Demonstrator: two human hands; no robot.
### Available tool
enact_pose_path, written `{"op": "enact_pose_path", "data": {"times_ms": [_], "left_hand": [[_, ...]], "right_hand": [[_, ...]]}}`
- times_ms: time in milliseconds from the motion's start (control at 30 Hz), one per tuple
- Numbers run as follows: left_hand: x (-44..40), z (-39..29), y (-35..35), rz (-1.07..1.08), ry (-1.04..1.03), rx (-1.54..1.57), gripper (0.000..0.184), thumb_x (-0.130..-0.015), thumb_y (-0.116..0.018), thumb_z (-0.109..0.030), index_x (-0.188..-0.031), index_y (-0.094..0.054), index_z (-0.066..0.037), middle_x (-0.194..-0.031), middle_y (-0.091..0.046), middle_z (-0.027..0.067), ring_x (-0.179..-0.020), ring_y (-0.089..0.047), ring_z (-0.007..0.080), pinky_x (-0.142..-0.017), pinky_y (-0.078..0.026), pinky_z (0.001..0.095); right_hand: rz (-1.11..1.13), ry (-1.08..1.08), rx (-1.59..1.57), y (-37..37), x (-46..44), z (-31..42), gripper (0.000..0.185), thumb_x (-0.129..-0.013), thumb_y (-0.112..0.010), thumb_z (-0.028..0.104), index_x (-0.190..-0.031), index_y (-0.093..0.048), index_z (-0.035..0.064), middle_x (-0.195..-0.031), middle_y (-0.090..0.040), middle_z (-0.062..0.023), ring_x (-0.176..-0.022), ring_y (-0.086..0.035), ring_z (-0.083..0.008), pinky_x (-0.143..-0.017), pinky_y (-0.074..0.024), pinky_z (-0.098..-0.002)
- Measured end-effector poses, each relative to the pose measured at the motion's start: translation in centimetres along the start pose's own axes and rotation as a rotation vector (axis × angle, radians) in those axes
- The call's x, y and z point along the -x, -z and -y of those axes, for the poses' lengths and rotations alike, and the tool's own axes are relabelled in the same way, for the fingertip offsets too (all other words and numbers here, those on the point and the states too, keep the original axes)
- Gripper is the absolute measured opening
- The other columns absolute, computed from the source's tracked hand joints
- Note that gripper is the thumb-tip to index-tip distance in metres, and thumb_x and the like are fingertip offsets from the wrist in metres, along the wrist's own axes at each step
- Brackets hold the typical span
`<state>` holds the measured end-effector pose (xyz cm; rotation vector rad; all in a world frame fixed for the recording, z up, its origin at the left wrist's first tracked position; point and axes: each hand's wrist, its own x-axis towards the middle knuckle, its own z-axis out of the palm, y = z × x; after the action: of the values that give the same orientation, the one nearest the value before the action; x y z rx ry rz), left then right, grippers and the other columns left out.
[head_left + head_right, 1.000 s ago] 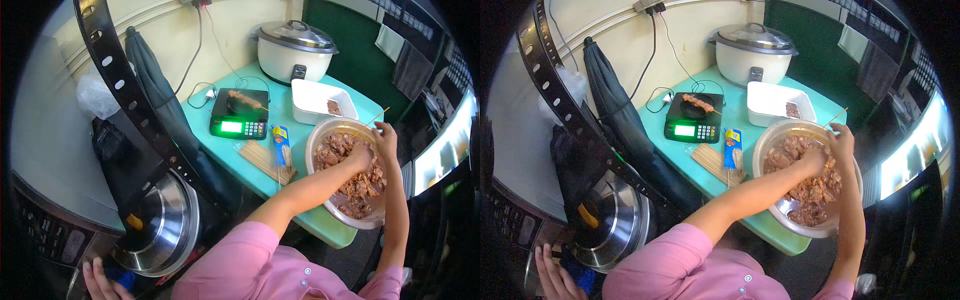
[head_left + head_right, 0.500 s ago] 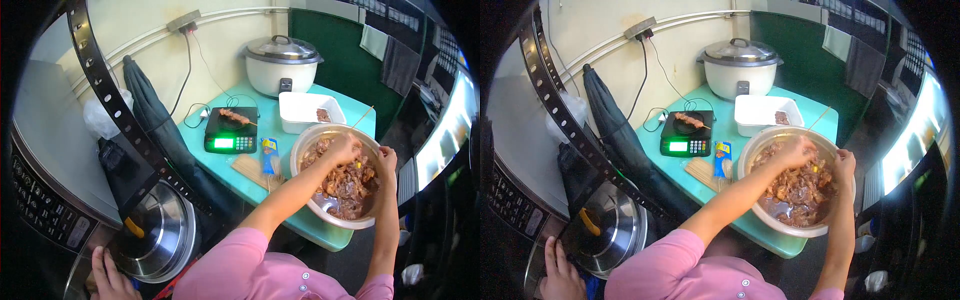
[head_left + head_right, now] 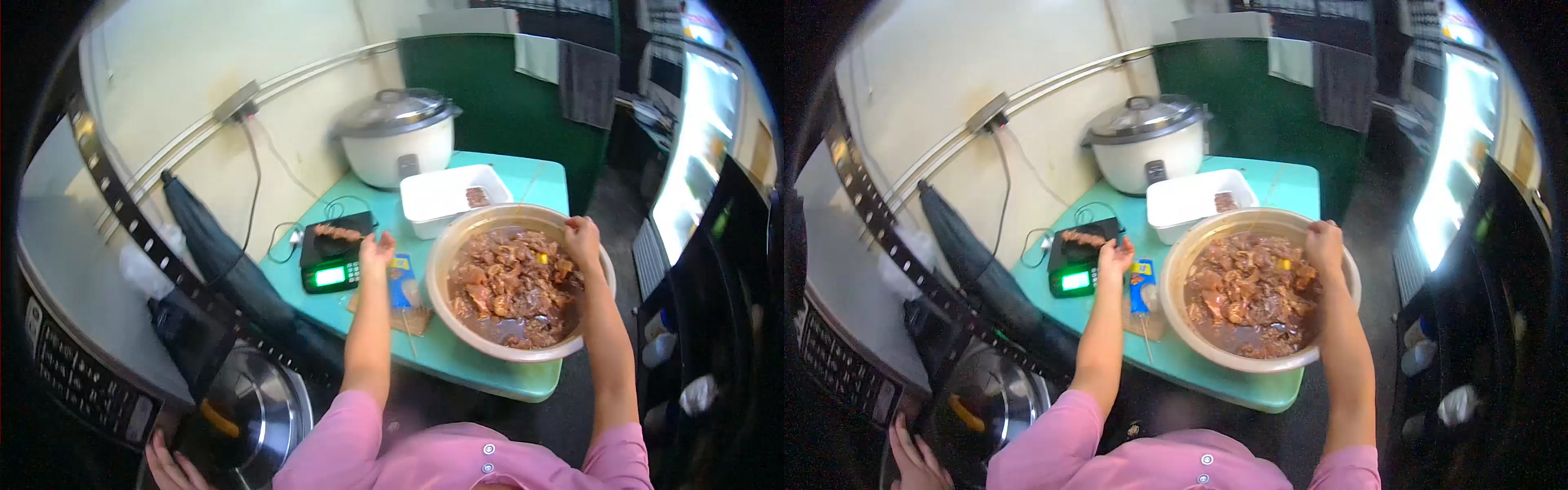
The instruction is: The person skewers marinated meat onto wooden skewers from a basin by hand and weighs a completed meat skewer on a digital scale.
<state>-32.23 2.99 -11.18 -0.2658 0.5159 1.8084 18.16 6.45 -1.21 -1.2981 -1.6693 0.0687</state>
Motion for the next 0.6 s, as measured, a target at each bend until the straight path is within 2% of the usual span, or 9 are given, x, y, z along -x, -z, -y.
{"op": "enact_pose_path", "data": {"times_ms": [100, 133, 167, 267, 300, 367, 433, 567, 600], "left_hand": [[-1.0, -0.3, 0.1, -0.008, -0.087, -0.038, 0.035, -0.096, -0.045, -0.033, -0.095, -0.053, 0.001, -0.079, -0.063, 0.0139, -0.069, -0.062, 0.0275, -0.064, -0.053, 0.0377], [-2.3, -1.1, 0.7, 0.045, -0.036, -0.062, 0.035, -0.096, -0.045, -0.034, -0.09, -0.055, -0.001, -0.072, -0.062, 0.0112, -0.065, -0.061, 0.0265, -0.061, -0.052, 0.0362], [-2.2, -1.2, 1.4, 0.227, -0.034, -0.068, 0.03, -0.095, -0.048, -0.029, -0.085, -0.056, -0.002, -0.068, -0.061, 0.0106, -0.062, -0.06, 0.0258, -0.058, -0.052, 0.0363], [-3.6, -2.4, 1.1, 0.266, -0.099, -0.299, 0.008, -0.075, -0.057, -0.005, -0.067, -0.059, -0.006, -0.063, -0.06, 0.0086, -0.058, -0.059, 0.0212, -0.051, -0.051, 0.0317], [-5.4, -3.3, 1.8, 0.275, -0.116, -0.334, 0.009, -0.077, -0.056, -0.005, -0.068, -0.058, -0.006, -0.064, -0.059, 0.0073, -0.055, -0.056, 0.0198, -0.049, -0.049, 0.0299], [-3.5, -2.0, -0.4, -0.012, -0.259, -0.406, 0.013, -0.089, -0.048, -0.012, -0.08, -0.057, -0.008, -0.066, -0.056, 0.0037, -0.057, -0.053, 0.0168, -0.052, -0.046, 0.0285], [0.4, 0.2, -2.7, -0.055, -0.371, -0.451, 0.012, -0.093, -0.044, -0.016, -0.089, -0.053, -0.01, -0.071, -0.056, 0.0035, -0.06, -0.053, 0.0156, -0.053, -0.046, 0.0287], [7.0, 6.4, -7.0, 0.103, -0.443, -0.659, 0.011, -0.095, -0.045, -0.02, -0.094, -0.051, -0.011, -0.076, -0.055, 0.0031, -0.06, -0.051, 0.0145, -0.052, -0.044, 0.0279], [9.5, 8.8, -8.5, 0.231, -0.44, -0.789, 0.012, -0.095, -0.046, -0.023, -0.094, -0.051, -0.011, -0.077, -0.054, 0.0027, -0.061, -0.05, 0.0141, -0.053, -0.044, 0.0283]], "right_hand": [[-0.018, -0.011, -0.006, -0.1, 0.2, 0.1, 0.016, -0.074, -0.059, 0.007, -0.082, -0.071, 0.0003, -0.084, -0.065, -0.0225, -0.082, -0.063, -0.0371, -0.078, -0.0499, -0.0422], [-0.009, -0.011, -0.019, -0.4, 0.2, -0.5, 0.017, -0.074, -0.06, 0.008, -0.085, -0.071, 0.0008, -0.087, -0.065, -0.0232, -0.081, -0.063, -0.0379, -0.079, -0.0496, -0.0431], [0.018, -0.082, -0.018, -0.4, 0.3, -0.1, 0.017, -0.074, -0.061, 0.008, -0.087, -0.072, 0.0027, -0.089, -0.064, -0.0236, -0.084, -0.062, -0.0387, -0.081, -0.0493, -0.0449], [0.056, -0.114, 0.068, 0.0, 0.2, 0.2, 0.019, -0.075, -0.058, 0.011, -0.085, -0.073, 0.0065, -0.088, -0.064, -0.0224, -0.088, -0.061, -0.0391, -0.082, -0.05, -0.0482], [0.017, -0.095, 0.033, -0.6, 0.1, -0.4, 0.019, -0.075, -0.057, 0.011, -0.082, -0.073, 0.0062, -0.087, -0.064, -0.022, -0.088, -0.061, -0.0395, -0.082, -0.0501, -0.0488], [-0.025, -0.061, 0.055, -0.2, 0.4, 0.1, 0.018, -0.074, -0.056, 0.013, -0.078, -0.071, 0.0047, -0.087, -0.065, -0.0214, -0.087, -0.062, -0.0386, -0.08, -0.051, -0.0481], [-0.038, -0.088, 0.062, -0.1, 0.5, 0.5, 0.017, -0.074, -0.057, 0.013, -0.08, -0.071, 0.0048, -0.088, -0.065, -0.0211, -0.086, -0.062, -0.0377, -0.08, -0.0507, -0.0476], [-0.04, -0.044, -0.025, 0.0, 0.6, 1.7, 0.017, -0.076, -0.059, 0.014, -0.082, -0.072, 0.0061, -0.088, -0.065, -0.0192, -0.087, -0.063, -0.0364, -0.08, -0.0507, -0.0457], [-0.029, -0.054, -0.075, 0.4, 0.8, 2.9, 0.016, -0.076, -0.06, 0.014, -0.083, -0.072, 0.0063, -0.088, -0.066, -0.0189, -0.087, -0.063, -0.0361, -0.08, -0.0508, -0.0449]]}}
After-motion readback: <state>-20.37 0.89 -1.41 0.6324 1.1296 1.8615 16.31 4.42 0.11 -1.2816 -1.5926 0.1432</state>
